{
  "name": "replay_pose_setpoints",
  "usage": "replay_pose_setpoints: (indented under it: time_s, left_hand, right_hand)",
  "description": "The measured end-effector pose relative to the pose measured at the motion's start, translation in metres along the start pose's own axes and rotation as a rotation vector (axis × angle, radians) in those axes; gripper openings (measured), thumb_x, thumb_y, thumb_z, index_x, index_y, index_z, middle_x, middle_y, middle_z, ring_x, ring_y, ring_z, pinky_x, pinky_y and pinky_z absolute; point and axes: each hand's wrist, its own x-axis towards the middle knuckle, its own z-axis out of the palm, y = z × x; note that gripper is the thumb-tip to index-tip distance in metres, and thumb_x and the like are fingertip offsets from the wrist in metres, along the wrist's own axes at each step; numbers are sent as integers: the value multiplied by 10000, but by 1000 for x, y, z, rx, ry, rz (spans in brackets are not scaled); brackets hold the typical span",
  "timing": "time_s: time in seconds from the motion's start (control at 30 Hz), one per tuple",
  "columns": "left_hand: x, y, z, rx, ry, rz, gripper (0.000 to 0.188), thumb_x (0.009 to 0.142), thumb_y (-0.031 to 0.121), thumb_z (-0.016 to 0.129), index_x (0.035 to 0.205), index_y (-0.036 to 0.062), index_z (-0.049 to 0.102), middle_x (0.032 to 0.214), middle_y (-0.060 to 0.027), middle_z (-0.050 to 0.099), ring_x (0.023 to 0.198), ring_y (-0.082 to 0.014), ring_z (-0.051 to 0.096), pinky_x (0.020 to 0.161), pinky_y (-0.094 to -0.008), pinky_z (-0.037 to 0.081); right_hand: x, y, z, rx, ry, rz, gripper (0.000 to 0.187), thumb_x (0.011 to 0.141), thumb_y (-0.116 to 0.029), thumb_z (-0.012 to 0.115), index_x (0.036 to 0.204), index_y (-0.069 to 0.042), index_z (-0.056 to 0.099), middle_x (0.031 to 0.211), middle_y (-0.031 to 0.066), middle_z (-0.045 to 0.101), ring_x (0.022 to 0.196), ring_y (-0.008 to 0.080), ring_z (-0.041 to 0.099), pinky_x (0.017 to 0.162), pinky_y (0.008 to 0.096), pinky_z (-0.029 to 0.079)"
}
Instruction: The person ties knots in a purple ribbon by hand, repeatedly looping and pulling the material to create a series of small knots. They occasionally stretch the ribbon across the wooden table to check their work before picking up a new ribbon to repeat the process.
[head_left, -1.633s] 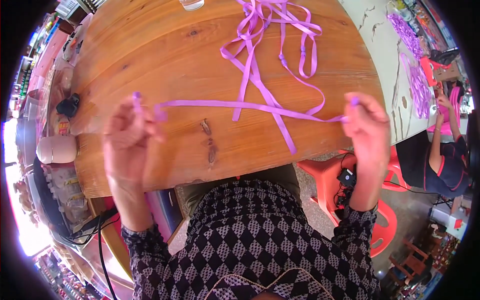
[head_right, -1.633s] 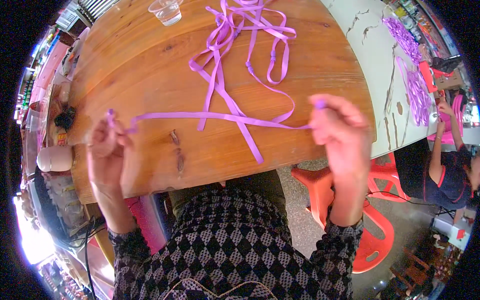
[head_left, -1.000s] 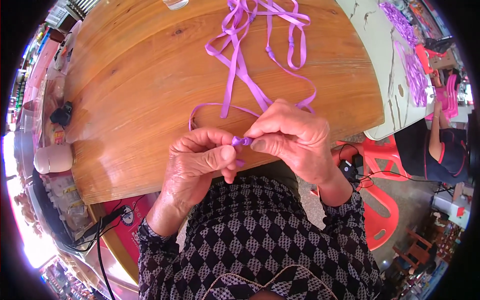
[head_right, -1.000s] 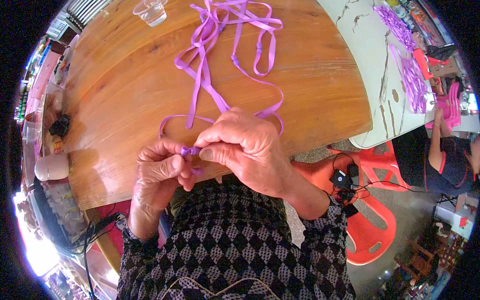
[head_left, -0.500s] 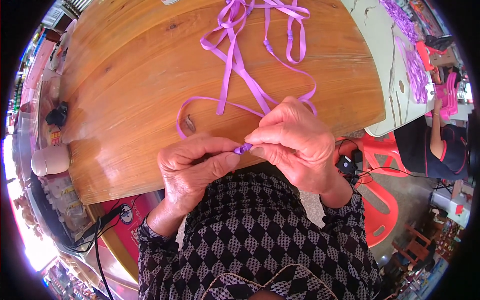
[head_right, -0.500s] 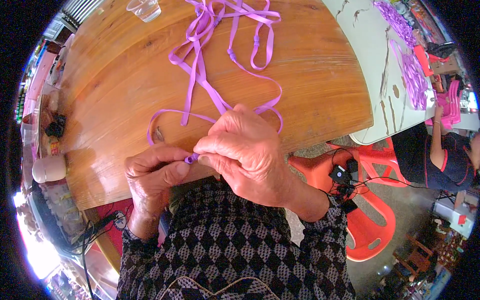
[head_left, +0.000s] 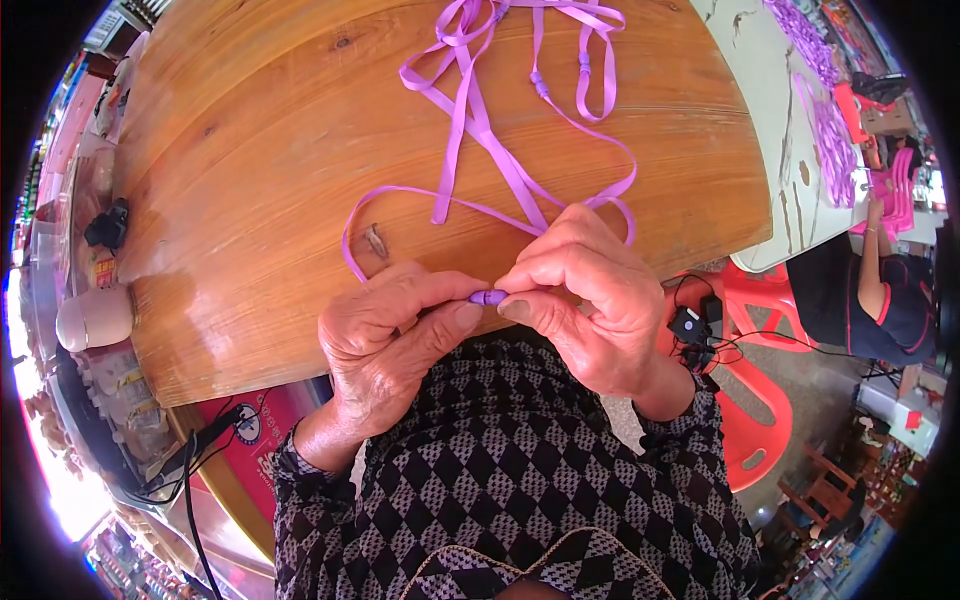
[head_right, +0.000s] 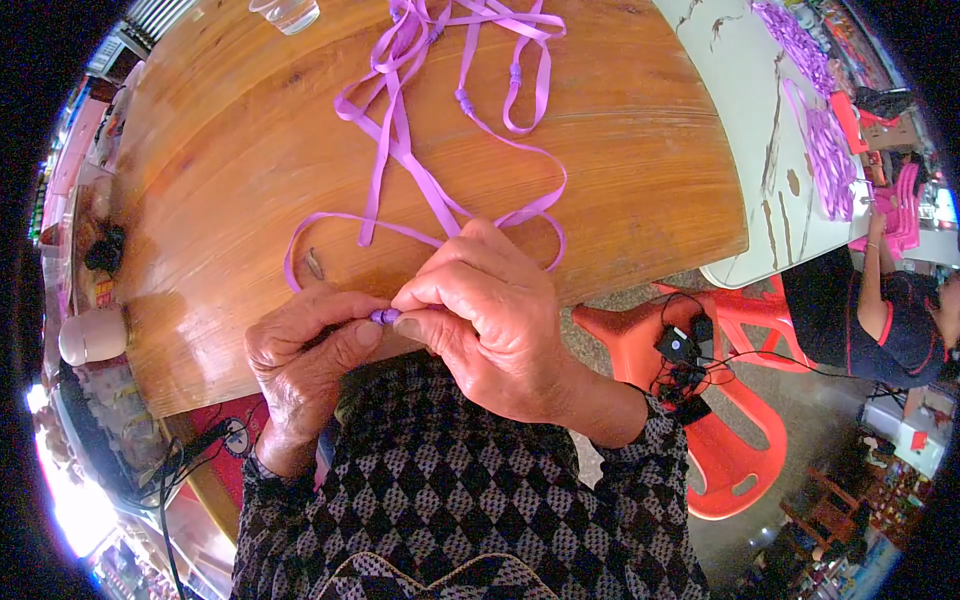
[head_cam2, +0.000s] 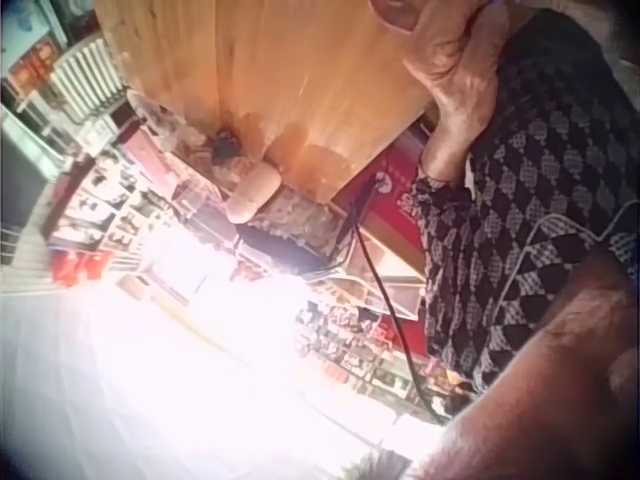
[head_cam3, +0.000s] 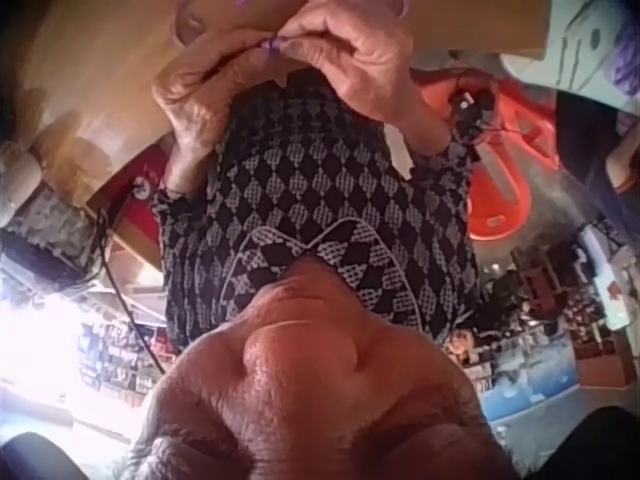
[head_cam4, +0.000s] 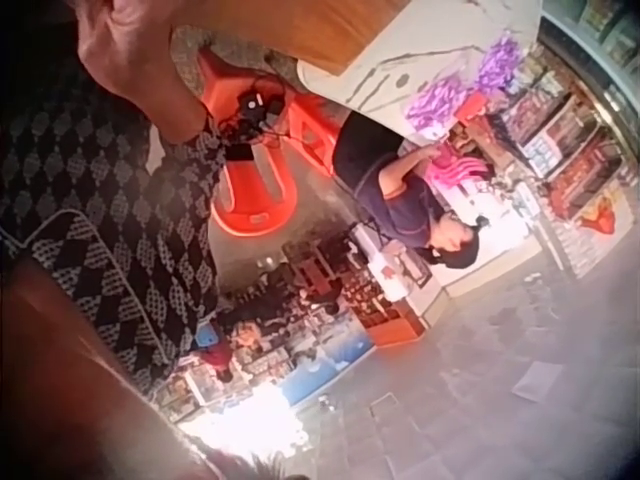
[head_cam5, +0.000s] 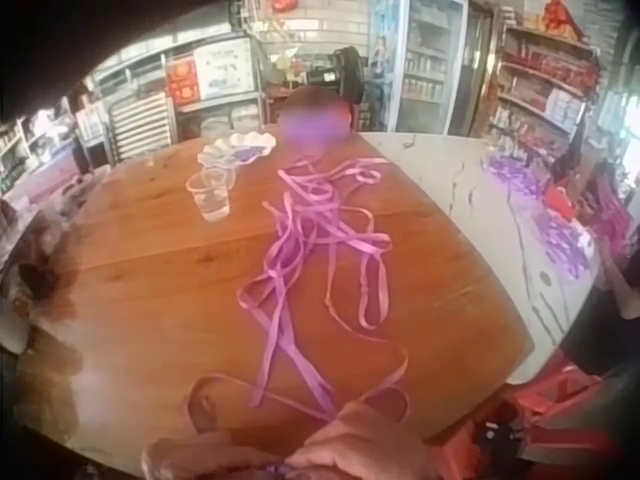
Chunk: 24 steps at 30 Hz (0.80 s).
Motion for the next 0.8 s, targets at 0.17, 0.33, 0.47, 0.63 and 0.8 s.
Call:
replay_pose_setpoints:
  time_s: [0.17, 0.33, 0.47, 0.63, 0.8]
  left_hand:
    - [2, -1, 1, -37, -22, -27, 142, 758, 40, 692, 889, -6, 666, 639, -17, 517, 573, -92, 452, 517, -225, 350]
    - [1, -2, 2, -12, -32, -20, 142, 765, 43, 687, 898, -3, 666, 642, -8, 512, 572, -84, 443, 518, -219, 348]
    - [0, -3, 4, -65, -30, -36, 143, 774, 48, 682, 909, 3, 666, 657, -12, 519, 576, -86, 448, 521, -219, 353]
    - [0, -6, 6, -24, -52, -3, 147, 779, 52, 678, 918, 5, 663, 675, -21, 534, 584, -91, 461, 526, -222, 363]
    - [-4, -4, 10, -64, -47, 0, 150, 794, 57, 669, 933, 2, 654, 708, -24, 568, 621, -84, 508, 551, -207, 394]
  right_hand:
    - [-3, 0, 1, 16, 27, 28, 144, 672, -18, 726, 757, 18, 617, 707, 53, 570, 654, 169, 482, 574, 268, 371]
    - [-7, -1, 0, 50, 48, 77, 122, 700, -10, 710, 765, 25, 614, 725, 53, 557, 665, 157, 476, 579, 259, 368]
    - [-8, -1, 0, 69, 30, 84, 115, 710, -5, 705, 770, 29, 612, 728, 57, 554, 667, 152, 473, 582, 256, 369]
    - [-10, 1, 2, 54, 26, 82, 114, 707, 7, 700, 778, 29, 613, 730, 63, 554, 657, 152, 475, 571, 256, 368]
    - [-13, 2, 6, -1, 69, 9, 145, 685, 12, 712, 784, 27, 606, 727, 63, 558, 644, 167, 482, 553, 261, 364]
